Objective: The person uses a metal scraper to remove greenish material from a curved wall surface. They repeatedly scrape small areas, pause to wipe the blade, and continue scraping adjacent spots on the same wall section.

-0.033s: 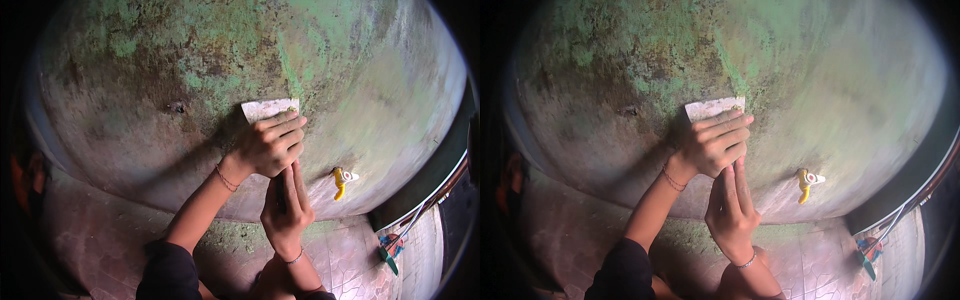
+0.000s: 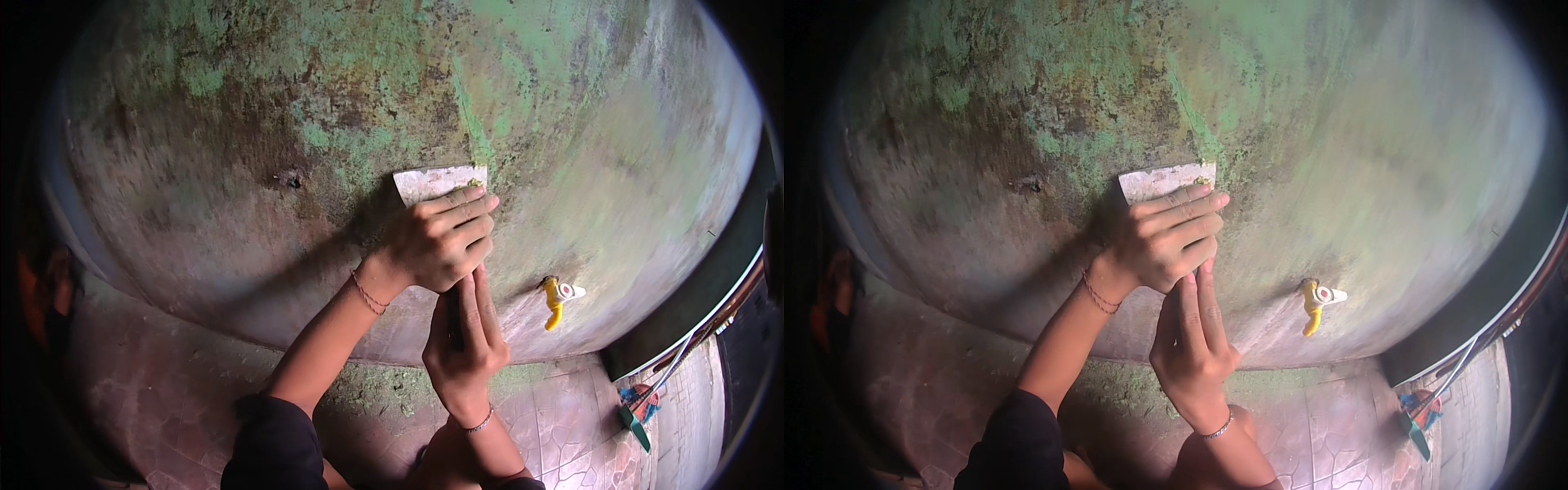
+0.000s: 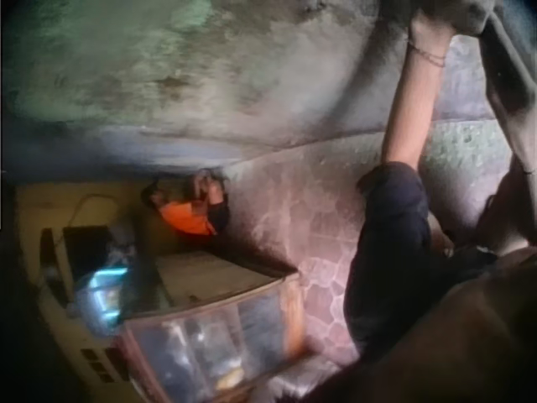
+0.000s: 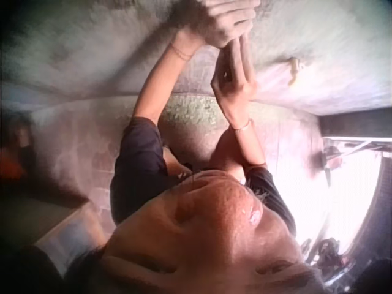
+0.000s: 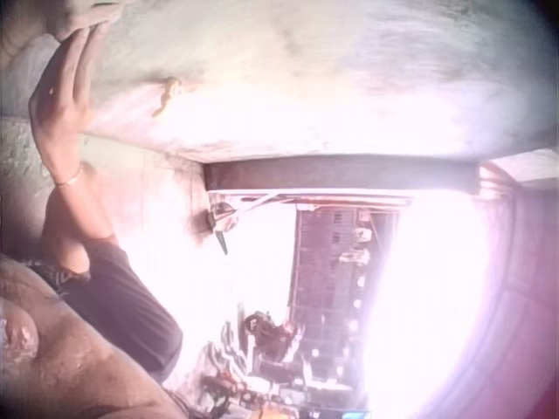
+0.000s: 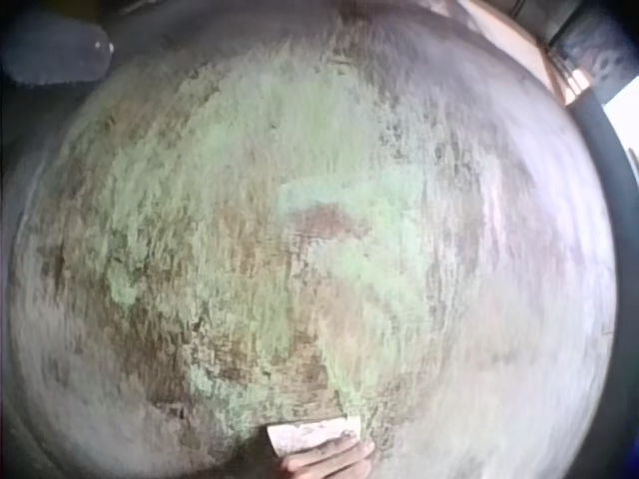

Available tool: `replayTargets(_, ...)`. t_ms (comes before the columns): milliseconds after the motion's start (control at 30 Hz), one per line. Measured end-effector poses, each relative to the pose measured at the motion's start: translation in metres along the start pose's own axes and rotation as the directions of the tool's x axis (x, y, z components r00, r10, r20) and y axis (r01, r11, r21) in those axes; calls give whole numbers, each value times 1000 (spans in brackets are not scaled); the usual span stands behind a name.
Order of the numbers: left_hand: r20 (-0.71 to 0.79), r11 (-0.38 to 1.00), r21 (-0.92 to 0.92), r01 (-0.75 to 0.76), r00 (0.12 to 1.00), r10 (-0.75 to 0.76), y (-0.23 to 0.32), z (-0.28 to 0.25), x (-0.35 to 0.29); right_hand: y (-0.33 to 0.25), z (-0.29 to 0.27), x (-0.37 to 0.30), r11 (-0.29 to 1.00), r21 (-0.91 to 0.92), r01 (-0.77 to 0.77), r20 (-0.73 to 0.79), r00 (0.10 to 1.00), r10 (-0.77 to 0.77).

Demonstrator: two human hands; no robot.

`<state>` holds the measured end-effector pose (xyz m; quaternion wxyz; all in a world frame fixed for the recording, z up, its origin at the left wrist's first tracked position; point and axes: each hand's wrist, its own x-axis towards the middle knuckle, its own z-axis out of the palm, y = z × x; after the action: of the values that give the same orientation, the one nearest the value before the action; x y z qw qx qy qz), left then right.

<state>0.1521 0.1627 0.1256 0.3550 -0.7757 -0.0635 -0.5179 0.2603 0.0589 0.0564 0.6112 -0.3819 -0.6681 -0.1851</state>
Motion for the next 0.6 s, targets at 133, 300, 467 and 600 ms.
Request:
replayTargets(133, 124, 992, 45, 120, 984, -125, -6, -3, 7, 2, 0, 10, 991, 40, -128, 54, 991, 126)
replayTargets(300, 69, 998, 18, 59, 996, -60, -5, -2, 6, 0, 0, 11, 999, 10, -49, 57, 997, 48)
replayTargets(467, 73, 995, 26, 96, 992, -98, -4, 1, 4, 3, -6, 12, 994, 74, -75, 42, 997, 72)
replayTargets(600, 60, 996, 44, 74, 995, -76, -5, 3, 6, 3, -6, 17, 996, 18, -86, 89, 992, 84)
